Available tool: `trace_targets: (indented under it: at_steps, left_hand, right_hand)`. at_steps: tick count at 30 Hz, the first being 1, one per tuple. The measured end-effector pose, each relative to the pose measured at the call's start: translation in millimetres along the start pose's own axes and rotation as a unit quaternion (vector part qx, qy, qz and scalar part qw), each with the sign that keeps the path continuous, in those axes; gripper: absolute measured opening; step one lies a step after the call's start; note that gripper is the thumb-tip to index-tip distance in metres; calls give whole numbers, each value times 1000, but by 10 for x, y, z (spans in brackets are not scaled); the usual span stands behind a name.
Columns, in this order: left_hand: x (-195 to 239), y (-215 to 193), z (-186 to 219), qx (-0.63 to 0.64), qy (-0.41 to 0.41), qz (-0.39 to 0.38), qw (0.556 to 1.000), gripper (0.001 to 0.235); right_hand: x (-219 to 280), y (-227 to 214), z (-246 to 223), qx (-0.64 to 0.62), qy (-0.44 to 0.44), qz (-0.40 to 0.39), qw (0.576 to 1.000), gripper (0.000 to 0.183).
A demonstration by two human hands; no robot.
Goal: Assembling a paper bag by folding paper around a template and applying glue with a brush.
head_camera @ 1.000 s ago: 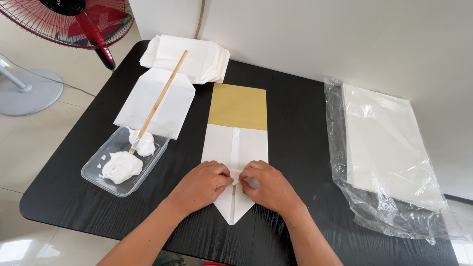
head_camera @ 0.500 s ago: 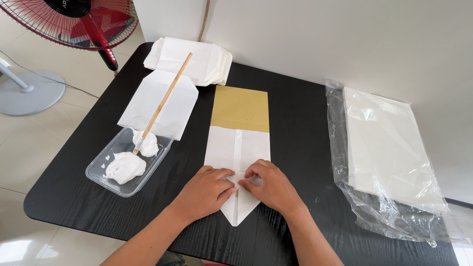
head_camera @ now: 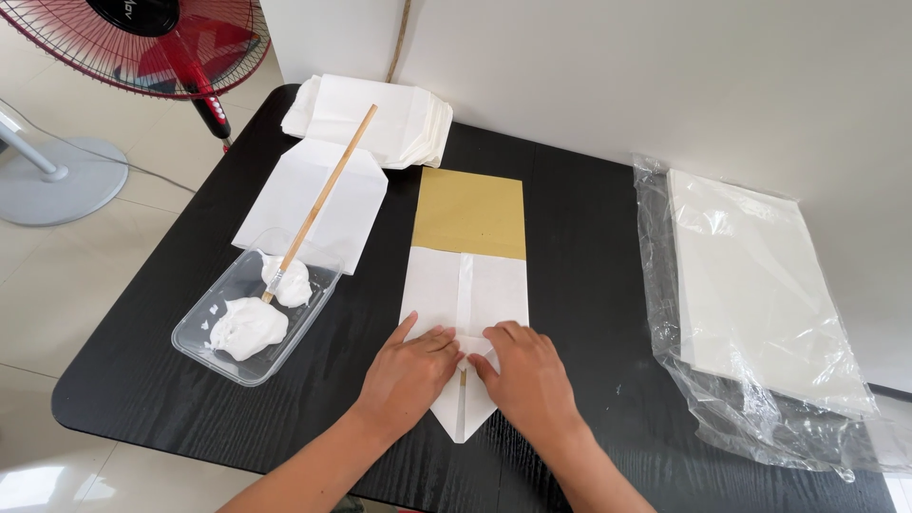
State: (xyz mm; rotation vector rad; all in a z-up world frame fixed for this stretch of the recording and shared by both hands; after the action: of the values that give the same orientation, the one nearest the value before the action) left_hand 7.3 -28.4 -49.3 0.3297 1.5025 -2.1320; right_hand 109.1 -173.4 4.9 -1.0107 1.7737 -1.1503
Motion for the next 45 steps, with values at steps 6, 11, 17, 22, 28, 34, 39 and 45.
trace_targets:
  at_steps: [6,11,17,22,28,34,39,45]
  left_hand:
    - [94,44,35,-4,-29,-30,999,32]
    - [102,78,41,-39,-32,-49,998,35]
    - [53,19,-14,-40,-4,-36,999,34]
    - [115,40,0,-35,-16,-74,997,41]
    - [137,-141,97,-44,-5,-119,992,49]
    - [180,-236,61,15,-13,-142,990,46]
    - [16,-307,38,29,-74,-193,978,45]
    - [-199,-581,23,84,-116,-208,968,52]
  right_hand:
    - [267,230,-202,89,-75,-22,993,51]
    - [351,227,-321,172,-106,-8,979,68]
    - [352,193,-289,160,-115,-18,980,87]
    - [374,86,-235,63,-117,-68,989,75]
    - [395,80,-208,106,-143,-61,982,68]
    - [416,77,-175,45,-134,-121,982,70]
    - [200,22,125,-65,-119,-26,990,38]
    - [-10,-228,94,-150,8,-29,988,32]
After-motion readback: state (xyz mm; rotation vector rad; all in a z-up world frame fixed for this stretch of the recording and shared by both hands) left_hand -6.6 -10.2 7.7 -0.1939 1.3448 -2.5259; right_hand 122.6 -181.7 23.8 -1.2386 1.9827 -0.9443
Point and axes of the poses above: each hand's wrist, its own x-axis away from the middle knuckle, its own y-axis out of the palm, z = x × y, the point moved 2 cm from there along -x, towards the middle knuckle, and after that the axes turned 13 degrees about -y, right-handed, at the moved point
